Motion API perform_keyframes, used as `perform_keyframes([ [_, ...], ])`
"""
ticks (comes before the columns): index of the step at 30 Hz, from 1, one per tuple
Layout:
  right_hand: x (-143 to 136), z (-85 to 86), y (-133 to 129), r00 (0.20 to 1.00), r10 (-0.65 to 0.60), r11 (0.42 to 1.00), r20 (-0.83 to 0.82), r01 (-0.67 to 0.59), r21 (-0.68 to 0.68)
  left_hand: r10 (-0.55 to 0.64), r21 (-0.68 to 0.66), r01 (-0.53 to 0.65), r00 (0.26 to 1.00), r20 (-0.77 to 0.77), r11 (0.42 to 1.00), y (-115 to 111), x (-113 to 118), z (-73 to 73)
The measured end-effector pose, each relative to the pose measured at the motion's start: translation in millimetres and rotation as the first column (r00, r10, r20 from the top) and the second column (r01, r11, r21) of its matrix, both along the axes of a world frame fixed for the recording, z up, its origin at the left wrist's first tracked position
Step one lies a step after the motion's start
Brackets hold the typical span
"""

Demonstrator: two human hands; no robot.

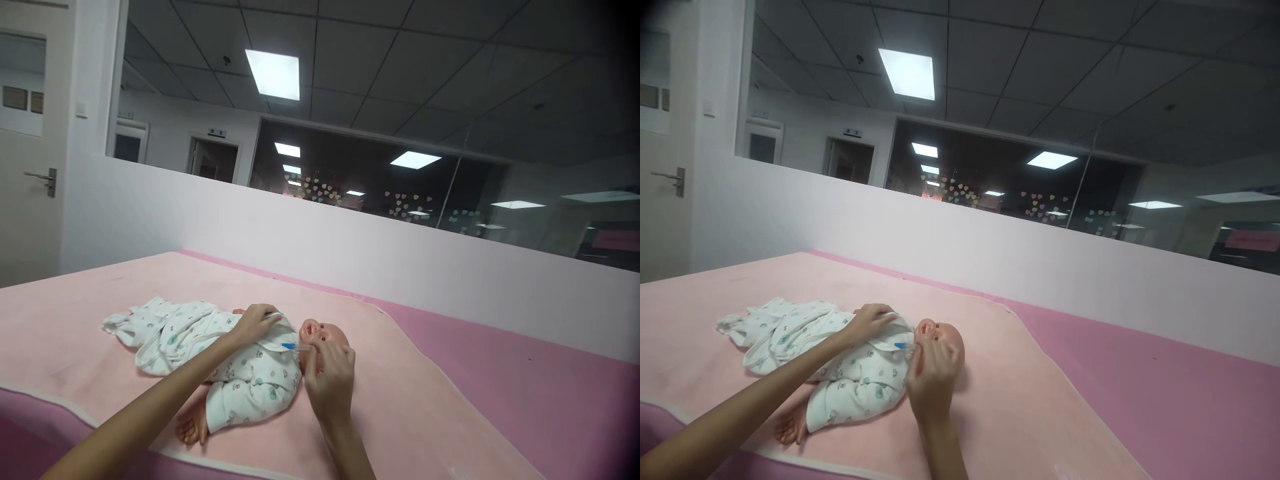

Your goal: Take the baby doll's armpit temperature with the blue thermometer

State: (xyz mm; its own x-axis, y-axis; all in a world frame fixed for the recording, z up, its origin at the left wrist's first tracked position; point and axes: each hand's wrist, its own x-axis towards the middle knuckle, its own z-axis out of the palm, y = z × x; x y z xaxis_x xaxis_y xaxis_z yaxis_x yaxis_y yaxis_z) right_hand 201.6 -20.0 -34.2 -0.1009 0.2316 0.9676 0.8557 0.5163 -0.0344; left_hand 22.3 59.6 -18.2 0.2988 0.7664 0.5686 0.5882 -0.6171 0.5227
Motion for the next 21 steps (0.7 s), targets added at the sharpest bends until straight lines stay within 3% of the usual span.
perform_keyframes([
  [2, -8.7, -5.0, 5.7, 0.995, -0.041, 0.999, 0.088, 0.040, 0.016, -0.020, 0.037, 0.019, 1.000, 0.011, 0.999, 3.3, 3.7, 4.2],
  [5, -21.7, -7.0, 23.0, 0.959, -0.162, 0.976, 0.232, 0.191, -0.109, -0.025, 0.065, 0.023, 0.999, 0.027, 0.998, 3.4, 7.8, 5.8],
  [10, -41.5, 6.5, 45.6, 0.845, -0.253, 0.820, 0.471, 0.446, -0.359, -0.013, -0.057, 0.019, 0.994, 0.108, 0.998, 1.1, 4.8, 1.8],
  [16, -56.5, 26.2, 67.0, 0.699, -0.094, 0.663, 0.709, 0.575, -0.480, -0.028, -0.063, 0.030, 0.999, 0.038, 0.998, -0.1, -3.3, -0.8],
  [21, -61.9, 35.8, 85.7, 0.674, -0.026, 0.643, 0.738, 0.576, -0.504, -0.132, -0.218, 0.131, 0.991, 0.012, 0.967, 1.1, -14.4, 0.4],
])
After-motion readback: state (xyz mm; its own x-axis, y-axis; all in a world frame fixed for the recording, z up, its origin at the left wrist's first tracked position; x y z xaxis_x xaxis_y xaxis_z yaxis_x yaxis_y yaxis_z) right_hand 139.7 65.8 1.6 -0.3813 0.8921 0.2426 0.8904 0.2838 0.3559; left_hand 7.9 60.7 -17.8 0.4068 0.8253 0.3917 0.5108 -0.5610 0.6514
